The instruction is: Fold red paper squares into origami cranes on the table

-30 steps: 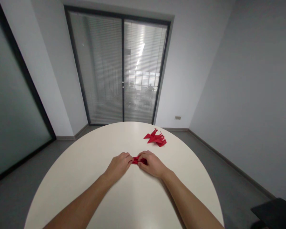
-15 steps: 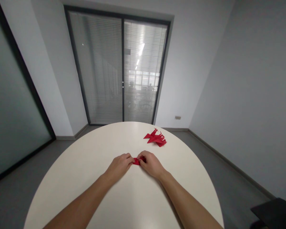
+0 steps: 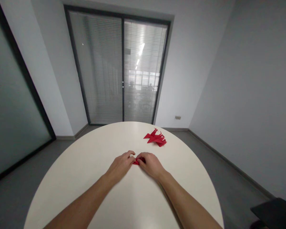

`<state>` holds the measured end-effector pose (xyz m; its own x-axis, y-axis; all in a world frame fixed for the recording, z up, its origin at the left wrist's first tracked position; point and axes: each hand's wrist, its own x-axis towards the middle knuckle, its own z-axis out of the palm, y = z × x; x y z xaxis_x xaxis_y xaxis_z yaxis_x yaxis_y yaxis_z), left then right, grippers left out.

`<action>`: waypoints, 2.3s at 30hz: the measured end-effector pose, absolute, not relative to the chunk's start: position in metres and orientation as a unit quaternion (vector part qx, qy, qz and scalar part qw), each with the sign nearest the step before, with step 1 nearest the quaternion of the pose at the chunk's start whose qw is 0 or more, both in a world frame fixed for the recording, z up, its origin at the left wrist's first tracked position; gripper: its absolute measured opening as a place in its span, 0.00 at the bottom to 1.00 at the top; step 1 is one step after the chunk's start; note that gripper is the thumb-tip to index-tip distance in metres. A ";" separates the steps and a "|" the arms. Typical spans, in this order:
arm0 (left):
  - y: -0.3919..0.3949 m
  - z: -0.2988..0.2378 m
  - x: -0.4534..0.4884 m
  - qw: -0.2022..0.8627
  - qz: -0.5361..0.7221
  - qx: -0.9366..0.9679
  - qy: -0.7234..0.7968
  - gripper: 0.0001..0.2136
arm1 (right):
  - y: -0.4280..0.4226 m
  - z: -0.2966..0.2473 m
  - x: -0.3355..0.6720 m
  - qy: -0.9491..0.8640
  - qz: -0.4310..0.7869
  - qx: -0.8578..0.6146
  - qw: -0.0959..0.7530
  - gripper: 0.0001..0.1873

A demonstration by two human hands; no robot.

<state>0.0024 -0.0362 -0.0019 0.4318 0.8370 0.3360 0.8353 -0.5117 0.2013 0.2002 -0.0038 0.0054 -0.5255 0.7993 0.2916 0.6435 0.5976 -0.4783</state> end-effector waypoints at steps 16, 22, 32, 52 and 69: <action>-0.038 0.003 0.008 0.023 0.225 0.817 0.531 0.07 | -0.003 0.010 0.206 -0.878 0.130 -0.395 0.239 0.12; -0.037 0.001 0.008 0.059 0.238 0.804 0.541 0.09 | -0.001 0.006 0.207 -0.866 0.153 -0.397 0.264 0.11; -0.036 -0.005 0.004 0.091 0.319 0.742 0.583 0.09 | -0.003 0.016 0.213 -0.895 0.088 -0.303 0.315 0.14; -0.031 -0.006 0.011 0.286 0.431 0.658 0.548 0.10 | 0.001 0.016 0.208 -0.923 0.028 -0.259 0.283 0.08; -0.029 -0.005 0.014 0.467 0.434 0.573 0.515 0.22 | 0.003 0.017 0.208 -0.930 -0.005 -0.215 0.299 0.10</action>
<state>0.0139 -0.0287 -0.0046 0.0920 0.9956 0.0165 0.1840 -0.0332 0.9824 0.2085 0.0028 0.0172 -0.7282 0.3970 0.5586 0.4030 0.9074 -0.1195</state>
